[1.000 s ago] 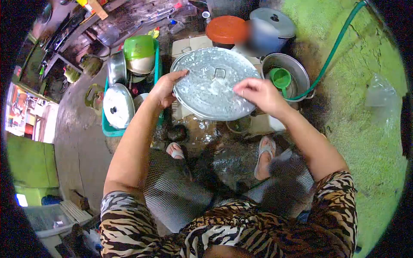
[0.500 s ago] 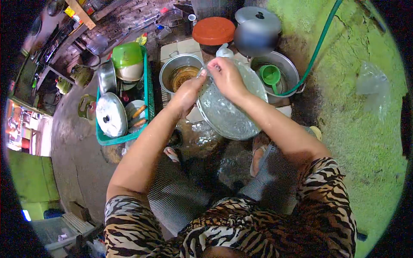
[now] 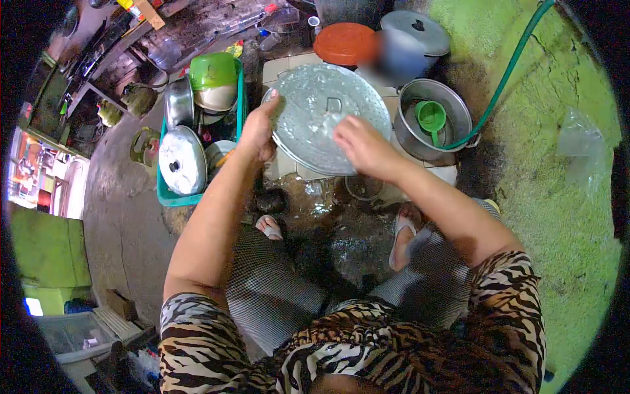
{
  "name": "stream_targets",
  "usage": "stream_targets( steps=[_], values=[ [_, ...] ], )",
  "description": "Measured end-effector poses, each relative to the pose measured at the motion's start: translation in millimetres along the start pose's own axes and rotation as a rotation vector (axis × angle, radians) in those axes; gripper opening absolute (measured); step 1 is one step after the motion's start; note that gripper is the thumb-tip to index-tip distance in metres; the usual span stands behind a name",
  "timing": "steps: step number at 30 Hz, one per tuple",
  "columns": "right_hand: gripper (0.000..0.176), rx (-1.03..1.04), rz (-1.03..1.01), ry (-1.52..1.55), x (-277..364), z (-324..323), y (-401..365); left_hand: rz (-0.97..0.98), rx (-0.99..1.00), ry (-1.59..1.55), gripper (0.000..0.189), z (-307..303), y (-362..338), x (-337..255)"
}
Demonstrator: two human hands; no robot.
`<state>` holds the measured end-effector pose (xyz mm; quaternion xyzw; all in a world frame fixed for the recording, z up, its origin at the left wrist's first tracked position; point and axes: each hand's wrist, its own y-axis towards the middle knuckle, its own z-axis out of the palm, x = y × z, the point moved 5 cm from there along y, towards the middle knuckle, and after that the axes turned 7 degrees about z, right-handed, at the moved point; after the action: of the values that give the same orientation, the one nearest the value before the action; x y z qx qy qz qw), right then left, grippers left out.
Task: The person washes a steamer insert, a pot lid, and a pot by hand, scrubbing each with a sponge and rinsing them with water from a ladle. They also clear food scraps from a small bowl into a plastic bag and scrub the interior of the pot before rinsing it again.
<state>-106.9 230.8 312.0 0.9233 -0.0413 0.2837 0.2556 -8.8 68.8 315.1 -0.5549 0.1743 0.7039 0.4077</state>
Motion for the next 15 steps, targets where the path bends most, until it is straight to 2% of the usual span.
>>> stream_targets(
  steps=[1,4,7,9,11,15],
  values=[
    [0.006,0.002,0.003,0.004,-8,-4,0,0.009,-0.012,-0.018,0.049,-6,-1,-3],
    [0.010,-0.103,0.226,0.184,-42,-23,4,0.011,0.036,0.030,0.050,-8,-4,-9],
    [0.011,-0.177,0.179,0.099,-49,-31,1,-0.038,0.037,0.010,0.048,-9,-2,-3],
    [0.012,-0.167,0.173,0.051,-39,-23,-4,-0.026,0.040,-0.073,0.046,-9,4,2],
    [0.014,-0.125,0.266,0.155,-20,-12,-7,-0.007,0.021,-0.086,0.045,-11,8,3],
    [0.015,-0.108,0.216,0.105,-36,-6,-8,0.005,-0.040,-0.067,0.043,-6,7,5]
  ],
)
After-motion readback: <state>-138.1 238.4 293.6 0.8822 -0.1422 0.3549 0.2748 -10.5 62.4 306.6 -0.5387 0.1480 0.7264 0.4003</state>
